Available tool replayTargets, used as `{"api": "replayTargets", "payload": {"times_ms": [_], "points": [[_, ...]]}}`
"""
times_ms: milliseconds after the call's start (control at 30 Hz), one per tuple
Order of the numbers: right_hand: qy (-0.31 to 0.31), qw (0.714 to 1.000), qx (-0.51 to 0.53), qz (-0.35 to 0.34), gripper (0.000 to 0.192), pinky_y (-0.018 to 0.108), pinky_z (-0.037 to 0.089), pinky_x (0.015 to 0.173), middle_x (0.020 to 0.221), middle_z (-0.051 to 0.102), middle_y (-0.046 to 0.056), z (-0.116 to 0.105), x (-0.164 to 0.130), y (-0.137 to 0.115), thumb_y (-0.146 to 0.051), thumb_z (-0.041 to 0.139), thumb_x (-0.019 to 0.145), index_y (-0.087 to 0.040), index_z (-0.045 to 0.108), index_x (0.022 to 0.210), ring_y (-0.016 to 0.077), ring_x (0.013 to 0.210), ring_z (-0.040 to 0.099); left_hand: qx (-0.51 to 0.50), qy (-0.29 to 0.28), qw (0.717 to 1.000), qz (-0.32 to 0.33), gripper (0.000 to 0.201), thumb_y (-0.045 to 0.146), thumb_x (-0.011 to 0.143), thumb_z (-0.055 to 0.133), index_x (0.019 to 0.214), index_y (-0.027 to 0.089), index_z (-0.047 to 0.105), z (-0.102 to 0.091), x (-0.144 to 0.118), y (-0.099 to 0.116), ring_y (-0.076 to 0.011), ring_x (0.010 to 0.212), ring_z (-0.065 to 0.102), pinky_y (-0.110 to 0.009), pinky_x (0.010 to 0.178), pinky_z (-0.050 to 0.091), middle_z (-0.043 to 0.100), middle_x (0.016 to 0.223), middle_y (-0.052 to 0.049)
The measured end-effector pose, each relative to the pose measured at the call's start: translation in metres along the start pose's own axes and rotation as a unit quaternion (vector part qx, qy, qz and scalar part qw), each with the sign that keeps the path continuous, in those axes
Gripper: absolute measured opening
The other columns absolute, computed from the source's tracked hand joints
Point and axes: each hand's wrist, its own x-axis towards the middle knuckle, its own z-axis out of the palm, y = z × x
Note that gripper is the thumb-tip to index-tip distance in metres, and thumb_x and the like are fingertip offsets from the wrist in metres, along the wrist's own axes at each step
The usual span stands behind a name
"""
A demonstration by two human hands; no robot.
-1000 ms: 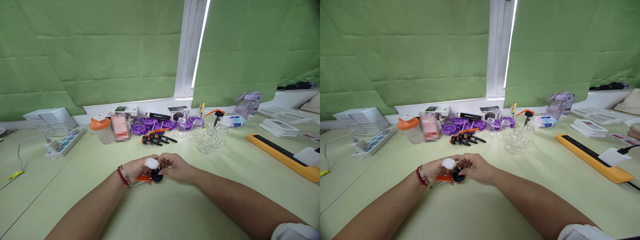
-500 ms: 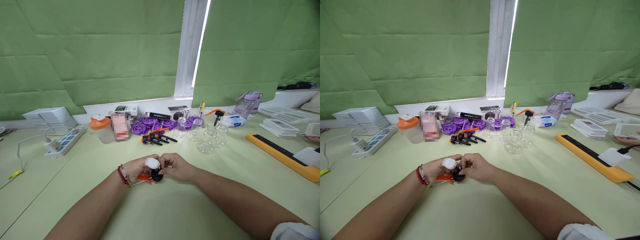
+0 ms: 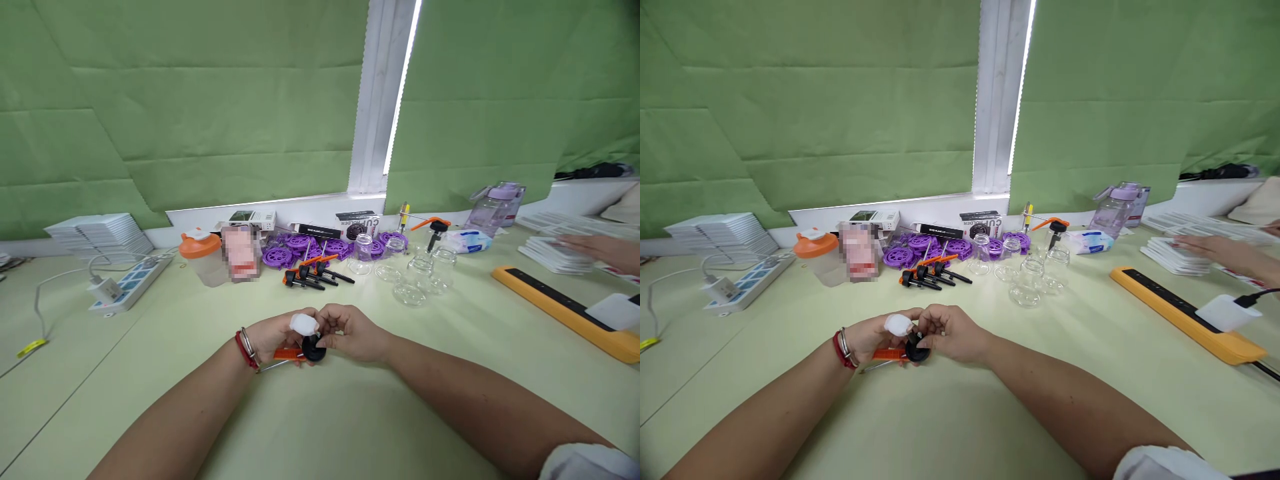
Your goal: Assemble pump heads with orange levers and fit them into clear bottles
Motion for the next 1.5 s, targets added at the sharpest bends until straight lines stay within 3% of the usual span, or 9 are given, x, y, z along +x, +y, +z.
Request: {"api": "replayTargets", "payload": {"times_ms": [933, 1500], "points": [[-0.003, 1.0, 0.002, -0.012, 0.025, 0.026, 0.042, 0.061, 0.068, 0.056, -0.002, -0.0005, 0.0003, 0.0043, -0.031, 0.074, 0.067, -0.015, 0.058, 0.079, 0.0095, 0.061, 0.048, -0.007, -0.033, 0.999, 0.003, 0.036, 0.044, 0.065, 0.062, 0.087, 0.019, 0.049, -0.0086, 0.0044, -0.0045, -0.0196, 0.064, 0.062, -0.027, 0.051, 0.043, 0.061, 0.074, -0.003], [-0.007, 1.0, 0.007, -0.007, 0.02, 0.026, 0.043, 0.063, 0.07, 0.057, -0.001, 0.0, 0.001, 0.0031, -0.023, 0.072, 0.067, -0.014, 0.059, 0.08, 0.0097, 0.063, 0.05, 0.014, -0.013, 1.0, 0.001, 0.03, 0.038, 0.068, 0.06, 0.09, 0.02, 0.049, -0.0016, -0.0013, -0.0008, -0.0187, 0.067, 0.06, -0.029, 0.057, 0.042, 0.061, 0.079, -0.005]]}}
